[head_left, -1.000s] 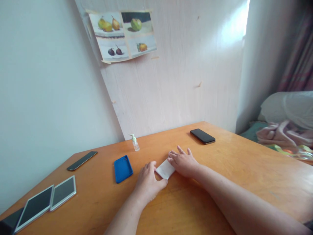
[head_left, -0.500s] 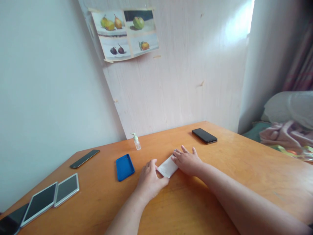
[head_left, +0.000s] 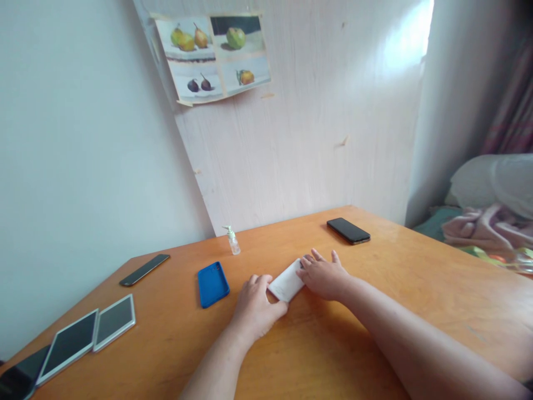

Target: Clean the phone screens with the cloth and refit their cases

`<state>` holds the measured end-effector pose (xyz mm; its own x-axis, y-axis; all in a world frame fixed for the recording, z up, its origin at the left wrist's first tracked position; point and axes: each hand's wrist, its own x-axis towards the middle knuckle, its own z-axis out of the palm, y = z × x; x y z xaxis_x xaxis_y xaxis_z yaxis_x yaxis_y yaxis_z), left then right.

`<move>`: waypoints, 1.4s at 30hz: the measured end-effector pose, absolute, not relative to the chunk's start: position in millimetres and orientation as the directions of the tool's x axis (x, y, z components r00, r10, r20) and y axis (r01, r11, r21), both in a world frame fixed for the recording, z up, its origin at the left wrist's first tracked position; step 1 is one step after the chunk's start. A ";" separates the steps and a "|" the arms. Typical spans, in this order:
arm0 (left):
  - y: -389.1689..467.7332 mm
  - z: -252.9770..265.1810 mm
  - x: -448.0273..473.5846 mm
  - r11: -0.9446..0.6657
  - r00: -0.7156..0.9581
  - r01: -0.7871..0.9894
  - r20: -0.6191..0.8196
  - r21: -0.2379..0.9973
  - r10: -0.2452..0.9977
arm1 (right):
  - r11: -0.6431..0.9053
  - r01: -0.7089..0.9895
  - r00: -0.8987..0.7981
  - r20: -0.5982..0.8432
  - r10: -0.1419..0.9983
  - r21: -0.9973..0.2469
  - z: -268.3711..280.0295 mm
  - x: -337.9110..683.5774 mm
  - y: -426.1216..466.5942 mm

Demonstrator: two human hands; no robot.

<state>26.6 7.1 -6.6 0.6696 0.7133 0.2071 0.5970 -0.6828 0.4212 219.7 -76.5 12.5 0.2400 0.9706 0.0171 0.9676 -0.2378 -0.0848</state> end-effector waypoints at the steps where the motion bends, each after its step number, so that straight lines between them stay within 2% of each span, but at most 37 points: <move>1: 6.6 -5.7 26.3 -0.687 0.674 0.597 0.205 0.415 0.710 | -0.209 0.974 0.212 0.018 0.977 -0.092 13.5 216.0 -77.8; 3: 5.6 -4.5 25.7 -0.691 0.678 0.593 0.207 0.412 0.705 | -0.042 0.994 0.045 0.036 0.998 -0.099 14.4 202.9 -82.4; 6: 4.6 -3.5 25.1 -0.695 0.683 0.589 0.206 0.412 0.701 | 0.228 0.969 -0.220 0.083 0.972 -0.098 14.0 185.9 -89.1; 8: 4.0 -2.2 25.0 -0.690 0.683 0.597 0.191 0.411 0.705 | 0.269 0.960 -0.261 0.093 0.961 -0.077 13.9 186.2 -89.7; 10: 3.3 -0.4 25.2 -0.683 0.681 0.604 0.178 0.411 0.710 | 0.172 0.984 -0.168 0.080 0.982 -0.044 14.1 195.8 -87.0; 12: 2.5 1.1 25.6 -0.681 0.682 0.607 0.172 0.409 0.711 | 0.006 1.000 -0.005 0.056 0.998 -0.029 14.2 207.6 -82.6; 14: 2.4 1.1 25.6 -0.688 0.685 0.604 0.179 0.402 0.706 | -0.127 0.990 0.130 0.049 0.990 -0.066 14.1 213.6 -78.8; 15: 2.7 0.3 25.6 -0.693 0.687 0.600 0.186 0.399 0.702 | -0.146 0.984 0.151 0.047 0.987 -0.105 14.0 213.2 -77.6; 18: 4.8 -3.6 25.2 -0.710 0.695 0.578 0.214 0.403 0.687 | -0.020 0.971 0.037 0.066 0.997 -0.237 13.0 201.9 -76.6; 20: 5.9 -5.5 25.1 -0.712 0.696 0.569 0.221 0.411 0.683 | 0.076 0.954 -0.055 0.081 0.995 -0.290 11.8 195.5 -75.7; 21: 6.0 -5.8 25.2 -0.711 0.695 0.569 0.221 0.413 0.684 | 0.077 0.950 -0.054 0.083 0.995 -0.302 11.1 195.3 -74.4; 26: 4.1 -2.8 25.7 -0.708 0.696 0.579 0.207 0.404 0.687 | -0.228 0.935 0.235 -0.007 0.972 -0.271 8.1 221.2 -63.0; 29: 3.7 -2.2 25.6 -0.708 0.698 0.582 0.201 0.401 0.688 | -0.261 0.932 0.271 0.003 0.963 -0.253 7.0 226.1 -62.6; 31: 4.1 -3.0 25.5 -0.706 0.695 0.588 0.202 0.395 0.691 | -0.167 0.953 0.183 0.043 0.982 -0.254 6.4 215.7 -67.0; 35: 4.5 -3.7 25.2 -0.703 0.689 0.592 0.205 0.394 0.695 | 0.135 0.962 -0.112 0.105 0.988 -0.238 7.0 190.7 -78.3; 36: 4.4 -3.2 25.2 -0.701 0.688 0.592 0.203 0.397 0.696 | 0.165 0.960 -0.143 0.107 0.984 -0.225 7.8 189.6 -79.6; 38: 4.3 -1.6 25.1 -0.698 0.688 0.598 0.193 0.395 0.699 | 0.102 0.975 -0.087 0.085 0.993 -0.198 9.7 195.6 -79.5; 42: 5.4 0.4 24.4 -0.693 0.687 0.611 0.179 0.382 0.704 | -0.200 0.965 0.206 0.019 0.978 -0.167 12.5 215.5 -75.0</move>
